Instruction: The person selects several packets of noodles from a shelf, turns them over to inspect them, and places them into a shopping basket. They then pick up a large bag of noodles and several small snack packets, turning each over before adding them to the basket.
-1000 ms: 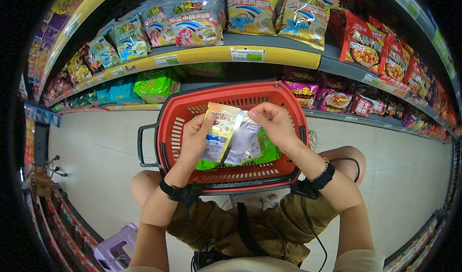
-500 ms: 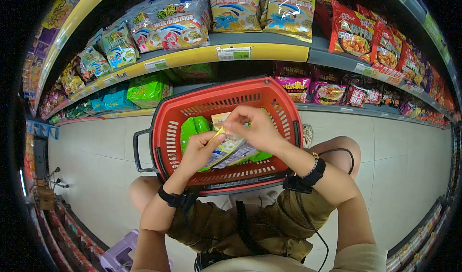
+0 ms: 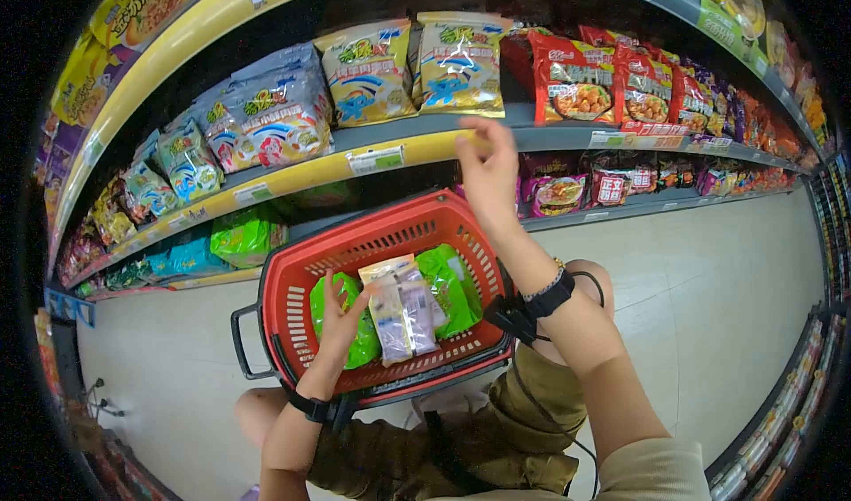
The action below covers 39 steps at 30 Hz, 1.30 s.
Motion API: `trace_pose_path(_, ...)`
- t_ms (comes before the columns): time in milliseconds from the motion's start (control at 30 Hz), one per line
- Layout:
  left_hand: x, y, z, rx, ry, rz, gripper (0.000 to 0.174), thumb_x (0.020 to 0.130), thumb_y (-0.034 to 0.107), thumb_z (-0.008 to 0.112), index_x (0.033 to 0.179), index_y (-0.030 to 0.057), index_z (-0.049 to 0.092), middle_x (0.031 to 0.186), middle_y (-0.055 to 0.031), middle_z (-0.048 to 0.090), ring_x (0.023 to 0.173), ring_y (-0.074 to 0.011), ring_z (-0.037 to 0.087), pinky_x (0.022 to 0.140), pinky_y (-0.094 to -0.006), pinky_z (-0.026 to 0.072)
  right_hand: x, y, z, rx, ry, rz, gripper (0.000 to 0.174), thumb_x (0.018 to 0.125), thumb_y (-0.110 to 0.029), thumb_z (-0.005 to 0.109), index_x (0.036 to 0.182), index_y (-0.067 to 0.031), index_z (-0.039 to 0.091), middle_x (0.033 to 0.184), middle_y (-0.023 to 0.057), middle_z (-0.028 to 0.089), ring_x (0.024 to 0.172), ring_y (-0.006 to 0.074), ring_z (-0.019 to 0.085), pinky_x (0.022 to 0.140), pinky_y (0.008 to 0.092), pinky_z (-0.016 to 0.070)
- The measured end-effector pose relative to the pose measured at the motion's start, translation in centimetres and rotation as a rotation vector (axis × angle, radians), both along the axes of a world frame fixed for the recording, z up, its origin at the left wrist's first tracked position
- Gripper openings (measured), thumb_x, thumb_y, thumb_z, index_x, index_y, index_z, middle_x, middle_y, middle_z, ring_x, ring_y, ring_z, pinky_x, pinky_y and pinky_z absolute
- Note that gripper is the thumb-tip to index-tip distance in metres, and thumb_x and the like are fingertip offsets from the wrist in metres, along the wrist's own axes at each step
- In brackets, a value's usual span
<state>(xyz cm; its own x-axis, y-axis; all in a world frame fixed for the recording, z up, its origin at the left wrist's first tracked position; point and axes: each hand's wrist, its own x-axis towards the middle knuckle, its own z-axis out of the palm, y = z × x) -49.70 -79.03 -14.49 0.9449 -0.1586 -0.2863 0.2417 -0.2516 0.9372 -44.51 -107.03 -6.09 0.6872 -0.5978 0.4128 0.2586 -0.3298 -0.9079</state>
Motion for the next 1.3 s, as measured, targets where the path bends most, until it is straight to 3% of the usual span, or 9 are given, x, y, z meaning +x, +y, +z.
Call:
trace_pose_path(267, -0.8, -1.6, -0.7, -0.114, -0.024, -0.163, 0.075, 0.082, 0.008, 0.066, 0.142, 0.0106, 0.020, 0.136, -0.0185, 0.034, 0.121, -0.0286, 0.039, 0.097, -0.0386, 0.0363, 5.6, -4.2, -0.4, -0.430, 0.122, -0.413, 0.049, 0.079, -0.011, 0.062, 0.122, 0.0028, 0.043, 0.108, 0.0179, 0.056, 0.102, 0.0357, 0.052, 0.091, 0.0440, 0.0369)
trace_pose_path(600, -0.2, -0.7, 1.1, -0.156, -0.040, -0.162, 0.064, 0.085, 0.010, 0.063, 0.138, 0.0069, 0.028, 0.132, -0.0183, 0.039, 0.116, -0.0260, 0.046, 0.092, -0.0336, 0.0426, 4.8, -2.7, 0.6, 0.035, -0.306, -0.401, 0.016, 0.089, -0.011, 0.055, 0.101, 0.0000, 0.056, 0.093, 0.0062, 0.058, 0.086, 0.0134, 0.052, 0.081, 0.0287, 0.0420)
trace_pose_path(700, 0.1, -1.0, 2.1, -0.227, -0.039, -0.205, 0.058, 0.088, 0.013, 0.060, 0.137, 0.0067, 0.030, 0.131, -0.0158, 0.042, 0.116, -0.0232, 0.047, 0.094, -0.0330, 0.0418, 1.9, 0.8, 1.0, 0.490, -0.322, 0.169, 0.010, 0.092, -0.009, 0.051, 0.100, -0.0042, 0.053, 0.093, -0.0003, 0.054, 0.089, 0.0078, 0.050, 0.081, 0.0245, 0.0401)
trace_pose_path(800, 0.1, -1.5, 3.9, -0.398, 0.006, -0.205, 0.058, 0.089, 0.022, 0.060, 0.135, 0.0042, 0.031, 0.129, -0.0164, 0.044, 0.113, -0.0223, 0.048, 0.094, -0.0329, 0.0416, -2.2, 4.5, -1.5, 0.974, 0.083, 0.942, 0.027, 0.091, -0.017, 0.051, 0.114, -0.0036, 0.049, 0.108, 0.0098, 0.057, 0.095, 0.0194, 0.056, 0.085, 0.0342, 0.0471)
trace_pose_path(867, 0.1, -1.6, 4.5, -0.823, 0.066, -0.130, 0.051, 0.091, 0.029, 0.058, 0.129, 0.0015, 0.039, 0.120, -0.0129, 0.052, 0.102, -0.0169, 0.055, 0.085, -0.0288, 0.0466, -5.5, 9.1, -0.3, 1.610, 0.484, 0.905, 0.037, 0.095, -0.028, 0.038, 0.119, -0.0032, 0.051, 0.108, 0.0163, 0.059, 0.091, 0.0251, 0.059, 0.081, 0.0406, 0.0488)
trace_pose_path(933, 1.0, 0.9, 4.0, -0.944, 0.315, -0.183, 0.042, 0.090, 0.030, 0.058, 0.119, 0.0012, 0.049, 0.108, -0.0081, 0.060, 0.088, -0.0104, 0.061, 0.073, -0.0227, 0.0500, -6.1, 11.3, -6.1, 1.825, 0.484, 1.639, 0.039, 0.096, -0.029, 0.036, 0.122, -0.0034, 0.049, 0.117, 0.0181, 0.056, 0.099, 0.0289, 0.059, 0.085, 0.0444, 0.0492)
trace_pose_path(967, 0.7, 0.9, 7.0, -0.830, 0.246, -0.102, 0.032, 0.088, 0.026, 0.061, 0.110, 0.0031, 0.055, 0.100, -0.0041, 0.064, 0.078, -0.0060, 0.062, 0.063, -0.0177, 0.0493, -6.7, 11.8, -6.2, 1.854, 0.509, 1.637, 0.039, 0.096, -0.029, 0.036, 0.122, -0.0034, 0.049, 0.117, 0.0181, 0.056, 0.099, 0.0289, 0.059, 0.085, 0.0444, 0.0492)
trace_pose_path(1133, 2.5, 2.3, 8.5, -0.879, 0.020, 0.208, 0.031, 0.085, 0.018, 0.065, 0.110, 0.0007, 0.056, 0.102, -0.0065, 0.064, 0.086, -0.0123, 0.063, 0.075, -0.0258, 0.0509, -6.3, 13.4, -1.9, 0.919, 0.635, 0.987, 0.034, 0.095, -0.019, 0.043, 0.124, -0.0011, 0.045, 0.121, 0.0158, 0.054, 0.107, 0.0253, 0.057, 0.085, 0.0358, 0.0519)
trace_pose_path(1300, 4.1, 5.3, 9.9, -0.827, -0.055, 0.263, 0.032, 0.085, 0.017, 0.065, 0.111, 0.0001, 0.056, 0.102, -0.0076, 0.064, 0.087, -0.0132, 0.064, 0.076, -0.0263, 0.0512, -6.0, 13.6, -0.2, 0.643, 0.498, 1.121, 0.041, 0.090, -0.021, 0.057, 0.124, -0.0008, 0.046, 0.115, 0.0100, 0.057, 0.098, 0.0173, 0.060, 0.080, 0.0298, 0.0500)
